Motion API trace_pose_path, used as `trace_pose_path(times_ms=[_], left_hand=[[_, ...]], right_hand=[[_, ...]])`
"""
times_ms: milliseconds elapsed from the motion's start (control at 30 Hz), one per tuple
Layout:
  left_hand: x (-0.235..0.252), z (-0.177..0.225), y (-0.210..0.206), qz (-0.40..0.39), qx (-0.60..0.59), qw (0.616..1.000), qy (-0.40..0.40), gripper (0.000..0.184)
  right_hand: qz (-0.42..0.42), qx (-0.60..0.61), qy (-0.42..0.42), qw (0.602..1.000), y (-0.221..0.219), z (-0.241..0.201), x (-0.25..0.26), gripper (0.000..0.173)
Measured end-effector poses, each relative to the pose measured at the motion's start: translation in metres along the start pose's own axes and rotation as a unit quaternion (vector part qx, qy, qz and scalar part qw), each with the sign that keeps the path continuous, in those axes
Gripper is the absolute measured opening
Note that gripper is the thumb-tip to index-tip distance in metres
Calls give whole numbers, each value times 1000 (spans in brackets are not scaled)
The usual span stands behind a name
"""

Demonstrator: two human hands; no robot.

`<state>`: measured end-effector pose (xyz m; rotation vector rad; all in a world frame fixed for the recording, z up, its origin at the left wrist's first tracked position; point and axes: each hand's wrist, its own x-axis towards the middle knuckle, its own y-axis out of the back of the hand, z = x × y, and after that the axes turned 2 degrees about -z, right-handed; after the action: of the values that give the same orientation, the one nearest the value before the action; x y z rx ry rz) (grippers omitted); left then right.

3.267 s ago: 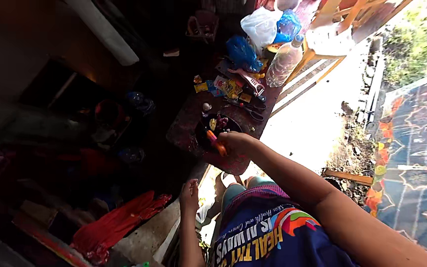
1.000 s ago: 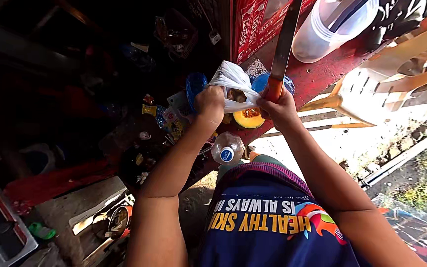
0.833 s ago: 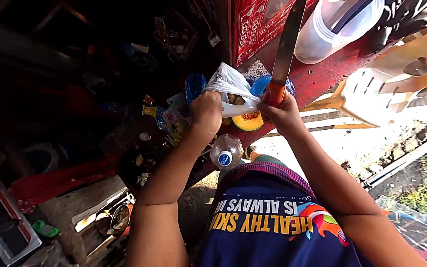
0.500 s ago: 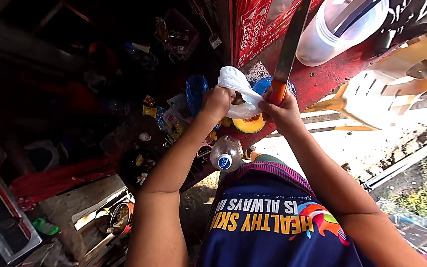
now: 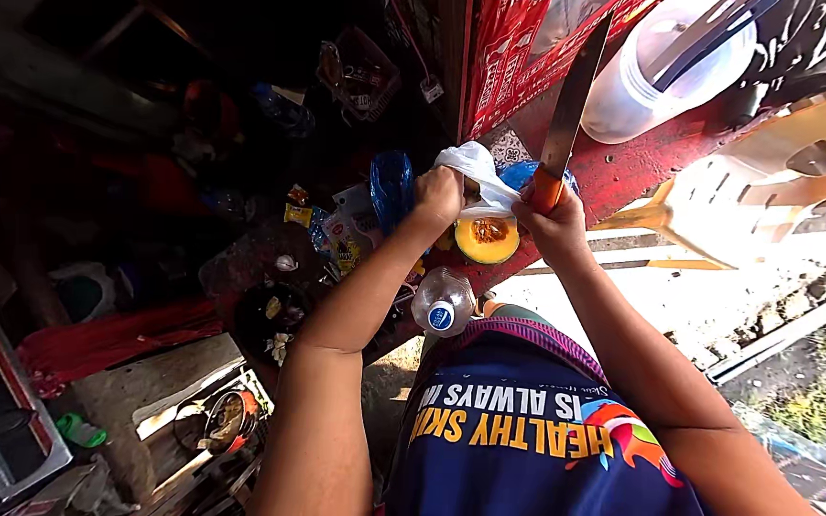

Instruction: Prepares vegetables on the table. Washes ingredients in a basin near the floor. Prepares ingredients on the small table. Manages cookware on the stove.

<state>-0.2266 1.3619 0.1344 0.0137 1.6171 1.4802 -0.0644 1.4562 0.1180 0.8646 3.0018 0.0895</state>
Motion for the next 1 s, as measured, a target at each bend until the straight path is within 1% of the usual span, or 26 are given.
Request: trace_pose_path(times_ms=[100,267,333,367,533,667,733,800,933,1000], left_hand=[[-6,-2,4,21,-2,1000,-5,29],[-36,6,16,121,-27,992,13,29],[-47,9,17,161,-28,987,7,28],[-51,9,17,165,-24,986,1,27],[-64,6,13,137,-11,990,-23,25],[-62,-2,5,139,-17,990,-25,25],[-61,-6,10,93,-29,995,-23,27],[-58,-11,16,51,-59,997,-29,32],[-48,-24,15,61,-180,979,-72,35],[-47,-28,16,72,-223,968,-92,32]], right_hand=[[-3,21,7,1000,1,-2,-1,14],[-19,20,51,998,13,-5,-14,12],[-18,25,55,998,16,-9,-20,12],[-17,34,58,998,17,-10,-23,12],[-25,63,62,996,17,-11,-34,15],[-32,63,41,997,11,-8,-40,15],[-31,68,38,996,8,-9,-40,15],[-34,72,39,996,4,-12,-35,14],[-21,57,16,998,-5,-20,-24,14],[-17,63,7,998,-7,-19,-21,13]])
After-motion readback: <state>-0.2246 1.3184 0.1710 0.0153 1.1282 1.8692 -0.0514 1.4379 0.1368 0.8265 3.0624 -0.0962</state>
